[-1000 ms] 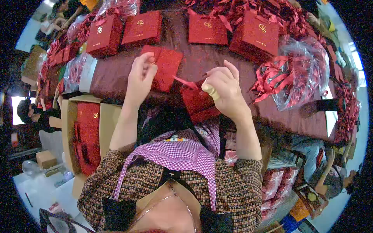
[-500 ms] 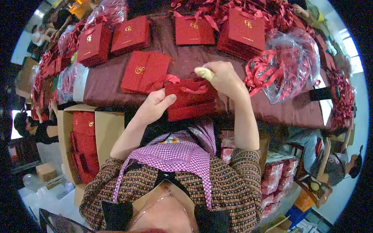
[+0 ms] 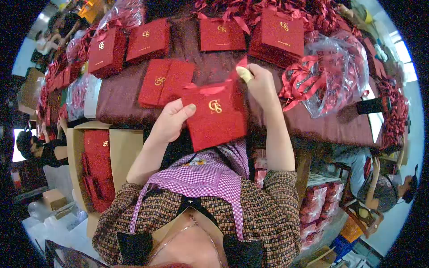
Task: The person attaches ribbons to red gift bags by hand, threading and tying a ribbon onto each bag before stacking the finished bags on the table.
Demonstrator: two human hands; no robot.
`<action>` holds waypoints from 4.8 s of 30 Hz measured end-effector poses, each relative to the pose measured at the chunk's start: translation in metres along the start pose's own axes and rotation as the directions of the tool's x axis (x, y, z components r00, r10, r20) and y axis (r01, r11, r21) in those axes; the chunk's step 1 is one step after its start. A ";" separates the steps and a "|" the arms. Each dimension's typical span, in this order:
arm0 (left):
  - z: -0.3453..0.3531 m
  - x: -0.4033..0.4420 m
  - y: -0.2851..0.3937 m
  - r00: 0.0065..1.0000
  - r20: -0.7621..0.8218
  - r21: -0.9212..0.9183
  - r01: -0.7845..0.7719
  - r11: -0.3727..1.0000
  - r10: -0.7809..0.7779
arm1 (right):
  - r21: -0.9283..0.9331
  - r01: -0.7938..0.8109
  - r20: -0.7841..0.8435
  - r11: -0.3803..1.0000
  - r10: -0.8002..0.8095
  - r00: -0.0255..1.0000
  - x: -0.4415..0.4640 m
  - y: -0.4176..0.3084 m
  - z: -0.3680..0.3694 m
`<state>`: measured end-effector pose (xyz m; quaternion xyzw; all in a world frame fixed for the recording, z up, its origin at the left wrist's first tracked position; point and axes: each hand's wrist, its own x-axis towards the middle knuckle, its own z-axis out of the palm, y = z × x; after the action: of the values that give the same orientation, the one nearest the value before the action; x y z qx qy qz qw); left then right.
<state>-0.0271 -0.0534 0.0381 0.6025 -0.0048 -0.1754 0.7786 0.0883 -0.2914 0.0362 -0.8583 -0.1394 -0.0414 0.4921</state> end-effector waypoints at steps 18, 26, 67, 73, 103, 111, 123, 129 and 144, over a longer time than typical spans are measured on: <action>-0.015 0.029 0.027 0.825 -0.261 0.631 -0.248 0.735 0.502 | 0.221 0.076 0.324 0.972 -0.147 0.935 -0.091 -0.043 0.004; -0.040 0.047 0.015 0.943 -0.301 0.126 -0.109 0.986 0.143 | 0.229 0.101 0.114 0.968 -0.130 0.985 -0.079 -0.016 -0.013; -0.001 0.026 0.015 0.915 -0.231 0.508 -0.177 0.843 0.331 | -0.260 0.462 -0.120 0.848 -0.503 0.856 -0.034 -0.043 0.065; 0.002 0.024 0.018 0.909 -0.230 0.582 -0.157 0.798 0.347 | -0.261 0.450 -0.115 0.854 -0.490 0.864 -0.036 -0.046 0.066; 0.013 0.020 0.030 0.963 -0.081 0.493 -0.184 0.850 0.256 | -0.295 0.496 -0.146 0.817 -0.551 0.822 -0.050 -0.054 0.049; 0.019 0.035 0.020 0.820 0.106 0.714 -0.456 0.531 0.562 | -0.224 0.433 -0.263 0.873 -0.482 0.836 -0.057 -0.048 0.040; 0.022 0.032 0.032 0.807 0.186 0.710 -0.504 0.492 0.560 | -0.191 0.622 0.158 0.760 -0.601 0.783 -0.034 -0.071 -0.004; 0.017 0.028 0.035 0.850 0.200 0.739 -0.458 0.494 0.488 | -0.026 0.595 0.399 0.803 -0.537 0.743 -0.022 -0.068 -0.015; -0.034 0.028 0.033 0.939 -0.018 0.609 -0.263 0.748 0.345 | 0.068 0.372 0.393 0.926 -0.368 0.843 -0.013 -0.039 -0.012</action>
<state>0.0157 -0.0221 0.0542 0.8179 -0.1074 0.0037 0.5652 0.0656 -0.2858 0.0721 -0.8080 -0.3992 0.0396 0.4315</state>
